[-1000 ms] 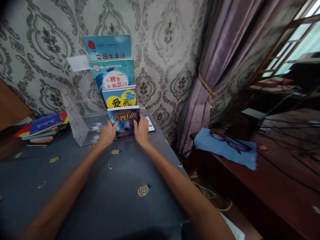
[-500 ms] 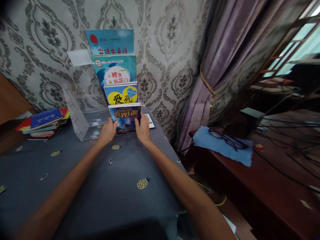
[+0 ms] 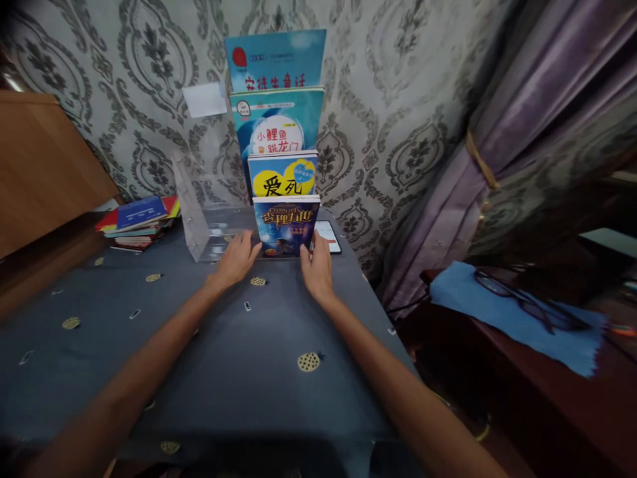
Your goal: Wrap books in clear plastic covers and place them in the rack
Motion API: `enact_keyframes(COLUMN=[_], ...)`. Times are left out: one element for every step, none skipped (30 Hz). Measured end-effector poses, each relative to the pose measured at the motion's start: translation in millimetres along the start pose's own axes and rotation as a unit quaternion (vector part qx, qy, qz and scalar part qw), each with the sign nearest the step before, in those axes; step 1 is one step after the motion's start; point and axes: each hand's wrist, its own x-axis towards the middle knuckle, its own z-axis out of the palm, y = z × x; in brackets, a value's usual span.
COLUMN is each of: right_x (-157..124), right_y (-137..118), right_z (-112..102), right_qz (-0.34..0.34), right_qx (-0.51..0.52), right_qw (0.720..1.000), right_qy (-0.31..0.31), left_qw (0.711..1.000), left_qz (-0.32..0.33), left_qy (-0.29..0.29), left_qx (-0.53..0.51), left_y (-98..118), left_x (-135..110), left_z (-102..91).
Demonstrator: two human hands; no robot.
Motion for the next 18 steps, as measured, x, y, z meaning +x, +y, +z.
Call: enact_keyframes(right_x=[-4.5,-8.9,-13.3,-17.5,-21.5,-25.1,-28.4,-31.1,-33.3,-35.0,-36.2,-37.0,-37.4,-37.6,-37.6,-37.5,-37.3,-37.2], right_y=[0.1,0.1,0.1,-0.2,-0.8,-1.8,-3.1,-4.8,-6.6,-8.5,-10.3,-12.1,-13.7,-15.2,-16.5,-17.6,-18.7,-19.8], right_z=[1.2,2.8,4.6,6.5,8.4,10.0,11.4,12.4,12.9,13.1,12.9,12.5,11.9,11.2,10.6,10.1,9.7,9.5], right_qz=[0.004,0.008,0.012,0.015,0.019,0.021,0.024,0.027,0.029,0.031,0.031,0.029,0.023,0.015,0.006,-0.003,-0.011,-0.016], right_qx=[0.000,0.001,0.002,0.004,0.004,0.004,0.002,-0.001,-0.003,-0.004,-0.005,-0.007,-0.010,-0.014,-0.019,-0.025,-0.031,-0.038], right_qw=[1.000,1.000,1.000,1.000,0.999,0.999,0.998,0.997,0.994,0.991,0.988,0.985,0.983,0.981,0.980,0.980,0.979,0.978], right_qy=[-0.003,-0.007,-0.012,-0.019,-0.028,-0.042,-0.058,-0.078,-0.103,-0.129,-0.152,-0.171,-0.184,-0.192,-0.196,-0.198,-0.202,-0.206], left_qw=[1.000,0.999,0.999,0.998,0.998,0.997,0.997,0.997,0.997,0.997,0.997,0.996,0.996,0.996,0.996,0.995,0.995,0.993], left_qz=[0.016,0.030,0.042,0.051,0.058,0.062,0.064,0.064,0.065,0.066,0.070,0.074,0.079,0.079,0.072,0.059,0.039,0.013], left_qy=[0.003,0.003,0.003,0.002,0.001,0.002,0.002,0.003,0.004,0.005,0.007,0.011,0.017,0.025,0.035,0.047,0.055,0.062], left_qx=[0.004,0.009,0.015,0.023,0.031,0.039,0.044,0.047,0.047,0.047,0.045,0.043,0.042,0.043,0.048,0.060,0.078,0.100], left_y=[-5.9,-12.4,-19.5,-27.0,-34.7,-42.5,-50.4,-58.3,-66.3,-74.3,-82.4,-90.6,-98.9,-107.5,-116.5,-125.7,-135.3,-145.2], left_x=[-5.0,-10.1,-15.4,-20.6,-25.7,-30.7,-35.5,-40.1,-44.7,-49.2,-53.8,-58.3,-62.7,-66.7,-70.2,-72.7,-73.8,-73.5], left_z=[1.0,1.8,2.3,2.3,1.7,0.4,-1.6,-4.2,-7.5,-11.3,-15.5,-20.1,-25.0,-30.1,-35.3,-40.7,-46.1,-51.6])
